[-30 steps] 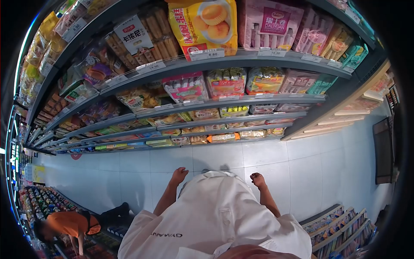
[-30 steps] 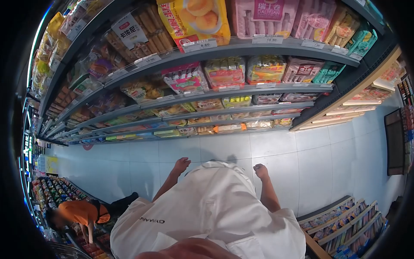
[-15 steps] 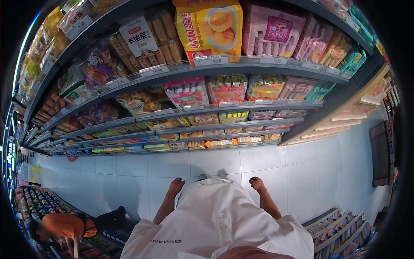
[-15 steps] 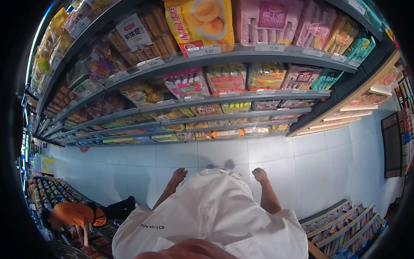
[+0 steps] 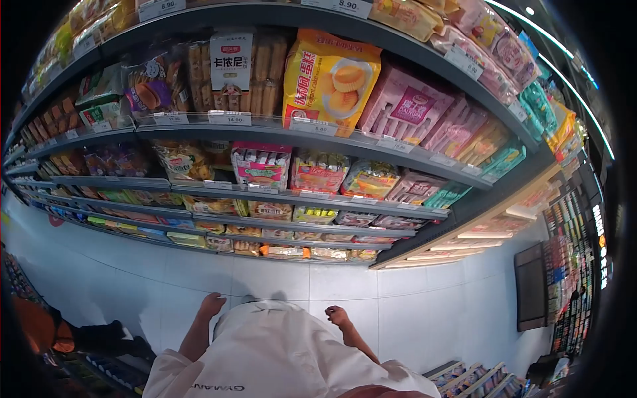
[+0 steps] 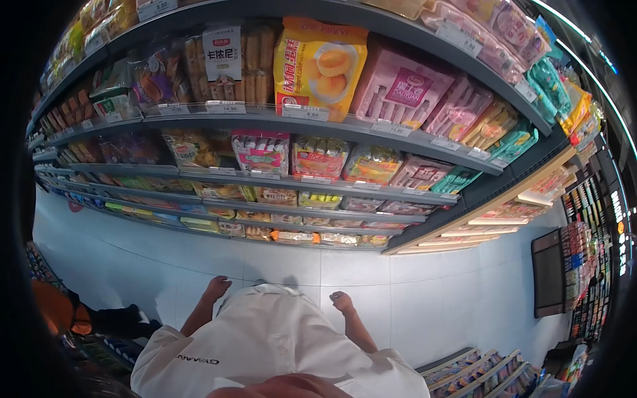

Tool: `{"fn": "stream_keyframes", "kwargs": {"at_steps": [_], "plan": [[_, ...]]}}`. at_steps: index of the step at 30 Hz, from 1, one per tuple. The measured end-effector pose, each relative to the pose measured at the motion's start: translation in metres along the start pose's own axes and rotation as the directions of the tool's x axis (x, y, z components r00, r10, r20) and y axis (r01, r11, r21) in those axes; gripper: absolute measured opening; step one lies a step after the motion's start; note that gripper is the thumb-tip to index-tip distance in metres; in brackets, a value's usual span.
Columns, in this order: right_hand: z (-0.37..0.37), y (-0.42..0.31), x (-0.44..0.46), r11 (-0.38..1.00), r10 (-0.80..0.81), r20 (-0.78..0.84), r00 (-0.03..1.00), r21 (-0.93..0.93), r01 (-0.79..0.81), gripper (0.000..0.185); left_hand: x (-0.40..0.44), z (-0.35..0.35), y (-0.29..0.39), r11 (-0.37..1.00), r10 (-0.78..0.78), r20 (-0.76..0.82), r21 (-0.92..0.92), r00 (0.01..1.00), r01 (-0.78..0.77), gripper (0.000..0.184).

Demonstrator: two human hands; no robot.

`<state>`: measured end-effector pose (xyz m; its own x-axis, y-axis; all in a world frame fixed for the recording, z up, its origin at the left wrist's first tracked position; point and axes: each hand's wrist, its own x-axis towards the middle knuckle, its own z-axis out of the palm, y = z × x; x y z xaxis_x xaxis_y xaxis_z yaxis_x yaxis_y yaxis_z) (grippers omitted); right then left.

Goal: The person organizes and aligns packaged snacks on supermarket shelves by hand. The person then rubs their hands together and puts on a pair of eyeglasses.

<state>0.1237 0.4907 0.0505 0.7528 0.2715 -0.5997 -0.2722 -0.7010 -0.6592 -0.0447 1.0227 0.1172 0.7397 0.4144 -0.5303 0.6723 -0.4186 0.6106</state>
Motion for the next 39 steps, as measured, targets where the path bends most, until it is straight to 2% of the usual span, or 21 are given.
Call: {"fn": "stream_keyframes", "kwargs": {"at_steps": [3,7,13,16,19,22,25,28,30,32,35,36,38,39], "plan": [[-0.004,-0.014,-0.014,0.988,0.123,0.008,0.992,0.092,-0.123,0.039,-0.004,-0.002,0.012,0.991,0.105,-0.059,0.086,0.993,-0.099,0.052],[-0.009,-0.025,-0.025,0.989,0.134,0.008,0.991,0.065,-0.135,0.039,-0.010,-0.005,0.024,0.998,0.066,-0.037,0.013,0.997,-0.065,0.050],[-0.011,-0.045,-0.032,0.991,0.123,0.003,0.992,0.053,-0.123,0.038,-0.007,-0.008,0.020,0.997,0.073,-0.012,0.028,0.997,-0.072,0.053],[-0.009,-0.052,-0.032,0.991,0.120,0.000,0.993,0.060,-0.120,0.039,-0.008,-0.012,0.020,1.000,0.010,0.017,0.004,1.000,-0.010,0.054],[-0.006,-0.048,-0.027,0.994,0.103,0.005,0.995,0.034,-0.103,0.041,-0.006,-0.013,0.018,0.999,0.039,0.004,0.022,0.999,-0.039,0.054],[-0.001,-0.032,-0.018,0.996,-0.061,0.005,0.998,-0.065,0.061,0.043,-0.006,-0.014,0.019,0.996,0.081,-0.003,0.050,0.997,-0.080,0.053],[-0.004,-0.049,-0.026,0.996,0.090,0.003,0.996,-0.002,-0.090,0.040,-0.003,-0.015,0.018,0.994,0.083,0.013,0.072,0.996,-0.084,0.054],[-0.006,-0.054,-0.027,0.995,0.091,0.007,0.996,0.039,-0.091,0.039,-0.001,-0.015,0.017,0.995,0.084,0.014,0.054,0.996,-0.085,0.053],[-0.011,-0.062,-0.029,0.984,0.098,-0.001,0.995,0.149,-0.097,0.037,-0.003,-0.016,0.019,0.995,0.091,0.007,0.028,0.996,-0.091,0.053],[-0.019,-0.084,-0.026,0.988,0.089,-0.052,0.995,0.128,-0.082,0.035,0.005,-0.014,0.013,0.995,0.097,0.007,0.025,0.995,-0.097,0.054],[-0.042,-0.112,-0.001,0.975,-0.201,-0.208,0.957,0.048,0.215,0.033,0.013,-0.009,0.007,0.996,0.092,0.013,0.005,0.996,-0.092,0.055],[-0.053,-0.133,0.005,0.957,-0.264,-0.274,0.925,0.046,0.287,0.032,0.014,-0.009,0.009,0.996,0.092,0.016,-0.003,0.996,-0.092,0.055],[-0.083,-0.203,0.001,0.896,-0.435,-0.387,0.813,-0.097,0.433,0.034,0.015,-0.013,0.017,0.999,0.042,0.054,-0.034,0.998,-0.040,0.056],[-0.095,-0.231,0.004,0.880,-0.442,-0.414,0.795,-0.031,0.473,0.034,0.014,-0.015,0.022,0.999,0.041,0.064,-0.013,0.997,-0.040,0.056]]}}
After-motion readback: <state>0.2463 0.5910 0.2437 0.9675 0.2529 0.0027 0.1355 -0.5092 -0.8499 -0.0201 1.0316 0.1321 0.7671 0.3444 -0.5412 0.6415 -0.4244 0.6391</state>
